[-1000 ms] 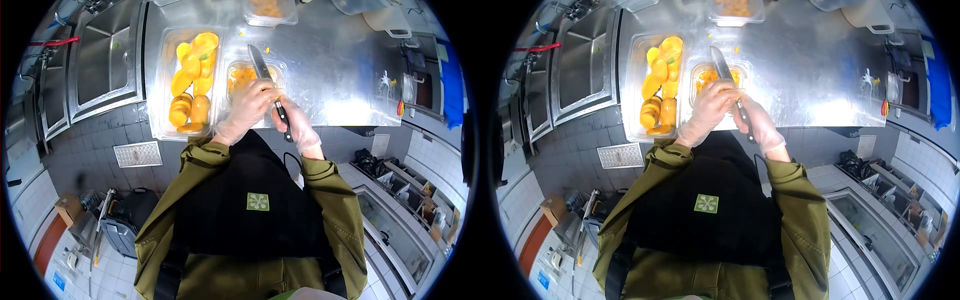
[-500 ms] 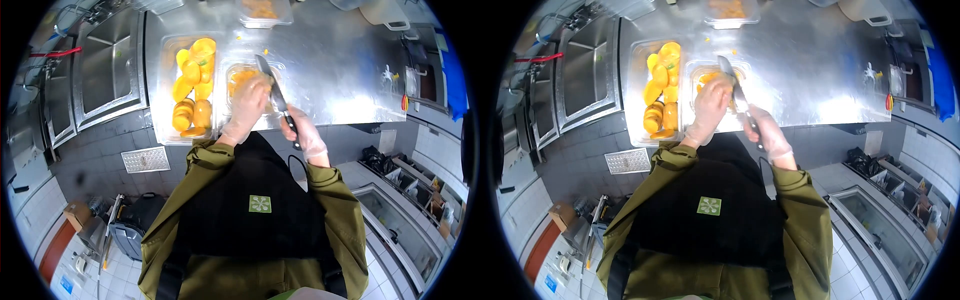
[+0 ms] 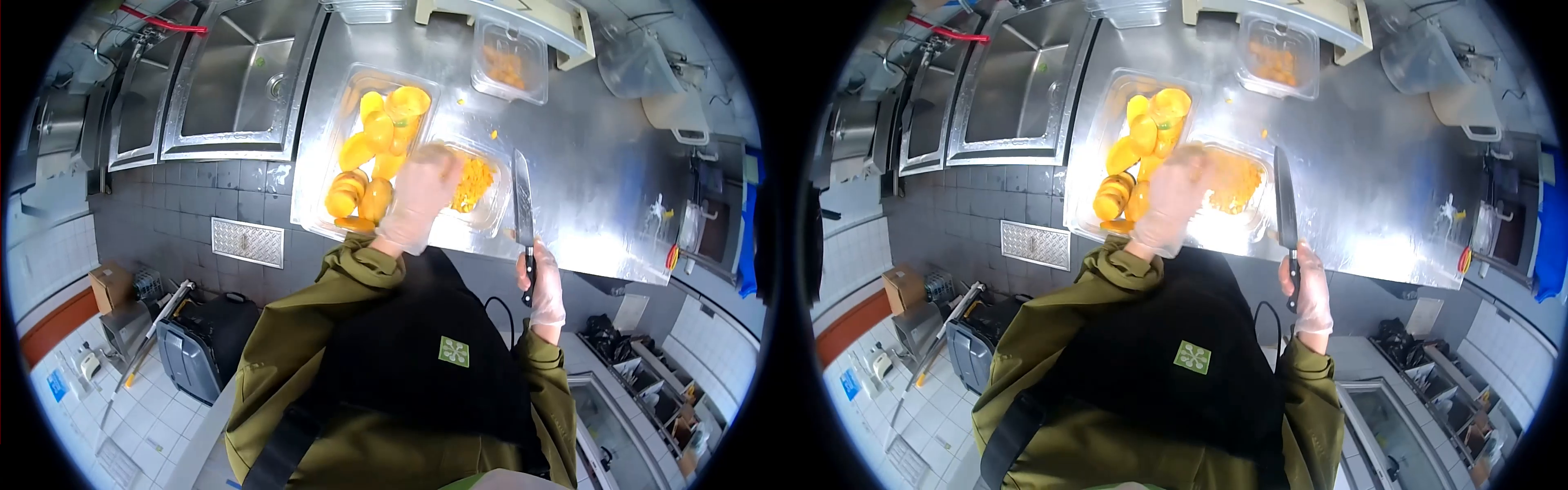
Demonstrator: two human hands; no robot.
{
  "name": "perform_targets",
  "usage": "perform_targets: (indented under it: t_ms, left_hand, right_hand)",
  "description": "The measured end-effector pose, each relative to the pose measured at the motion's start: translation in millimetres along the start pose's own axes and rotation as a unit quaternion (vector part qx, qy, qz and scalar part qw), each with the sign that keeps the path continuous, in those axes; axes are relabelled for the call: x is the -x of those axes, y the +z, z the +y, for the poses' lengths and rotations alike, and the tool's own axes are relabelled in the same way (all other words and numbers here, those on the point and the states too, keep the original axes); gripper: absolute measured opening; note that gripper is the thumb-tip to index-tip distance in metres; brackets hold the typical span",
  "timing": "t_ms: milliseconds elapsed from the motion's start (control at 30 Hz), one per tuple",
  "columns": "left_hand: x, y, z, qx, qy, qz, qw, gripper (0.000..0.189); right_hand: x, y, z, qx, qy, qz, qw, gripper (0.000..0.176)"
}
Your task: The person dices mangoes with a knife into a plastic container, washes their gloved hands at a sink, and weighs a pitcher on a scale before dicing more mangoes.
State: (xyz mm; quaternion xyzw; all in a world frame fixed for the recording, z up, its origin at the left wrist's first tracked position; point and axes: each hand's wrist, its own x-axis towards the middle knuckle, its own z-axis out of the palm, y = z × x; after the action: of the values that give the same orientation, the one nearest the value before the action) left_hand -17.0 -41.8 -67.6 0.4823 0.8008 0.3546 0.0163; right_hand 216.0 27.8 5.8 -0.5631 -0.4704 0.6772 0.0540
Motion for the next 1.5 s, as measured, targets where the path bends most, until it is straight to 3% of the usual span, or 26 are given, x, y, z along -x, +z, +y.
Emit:
perform_targets:
  t_ms: [33,100,200,300,400,500,600,700,800,900,1000,1100,1200,1300,1400,1500]
  left_hand:
    - [-6.8,-3.6,-10.4,0.021,-0.072,0.075,0.994,0.009]
    - [-10.8,-3.6,-45.9,-0.094,-0.116,0.134,0.98,0.018]
    - [-13.3,21.2,-94.7,-0.264,-0.229,0.035,0.936,0.026]
    - [-21.8,14.6,-110.0,-0.188,-0.309,-0.081,0.929,0.026]
    - [-36.6,-5.3,-102.7,-0.108,-0.378,-0.041,0.919,0.024]
    - [-44.2,-6.2,-97.5,-0.044,-0.23,0.018,0.972,0.021]
    - [-43.9,-1.8,-98.5,0.093,-0.116,0.041,0.988,0.018]
    - [-29.7,-3.8,-104.0,0.054,-0.301,0.089,0.948,0.02]
    - [-18.6,-9.0,-95.7,-0.103,-0.379,-0.221,0.893,0.035]
    - [-7.1,2.3,-76.5,-0.186,-0.305,-0.173,0.918,0.06]
    - [-2.1,22.4,-85.3,-0.223,-0.21,0.026,0.952,0.077]
    - [-17.3,23.5,-87.1,-0.153,-0.295,-0.092,0.938,0.081]
    - [-15.6,32.4,-96.8,-0.131,-0.272,-0.041,0.952,0.075]
    - [-16.9,34.7,-109.5,-0.081,-0.293,-0.051,0.951,0.066]
    - [-20.5,23.1,-110.8,-0.031,-0.37,-0.09,0.924,0.053]
    - [-21.5,18.5,-114.5,0.011,-0.382,0.001,0.924,0.041]
  right_hand:
    - [0.7,0.1,0.2,-0.007,0.0,0.0,1.0,0.053]
    - [-1.3,-6.1,6.1,-0.022,-0.008,-0.022,0.999,0.05]
    - [1.5,-0.5,-3.7,-0.032,-0.008,-0.037,0.999,0.045]
    - [0.7,3.3,-8.5,-0.036,-0.011,-0.043,0.998,0.045]
    - [-2.8,5.6,-8.1,-0.051,-0.003,-0.034,0.998,0.045]
    - [-5.4,9.0,-10.5,-0.038,-0.014,-0.059,0.997,0.045]
    - [-3.1,13.0,-13.5,-0.031,-0.017,-0.049,0.998,0.046]
    - [-3.3,11.8,-12.3,-0.026,-0.009,-0.042,0.999,0.047]
    - [-4.4,15.1,-13.6,-0.026,0.001,-0.038,0.999,0.048]
    - [-4.1,24.5,-18.0,-0.02,-0.008,-0.043,0.999,0.045]
    - [-7.0,29.2,-20.0,-0.011,-0.022,-0.058,0.998,0.045]
    - [-11.4,28.0,-17.7,-0.013,-0.03,-0.086,0.996,0.046]
    - [-8.5,29.3,-15.7,-0.016,-0.043,-0.099,0.994,0.046]
    - [-4.9,27.7,-12.1,-0.026,-0.043,-0.087,0.995,0.046]
    - [-0.5,26.5,-8.8,-0.033,-0.048,-0.078,0.995,0.046]
    - [1.7,24.8,-6.1,-0.042,-0.045,-0.073,0.995,0.046]
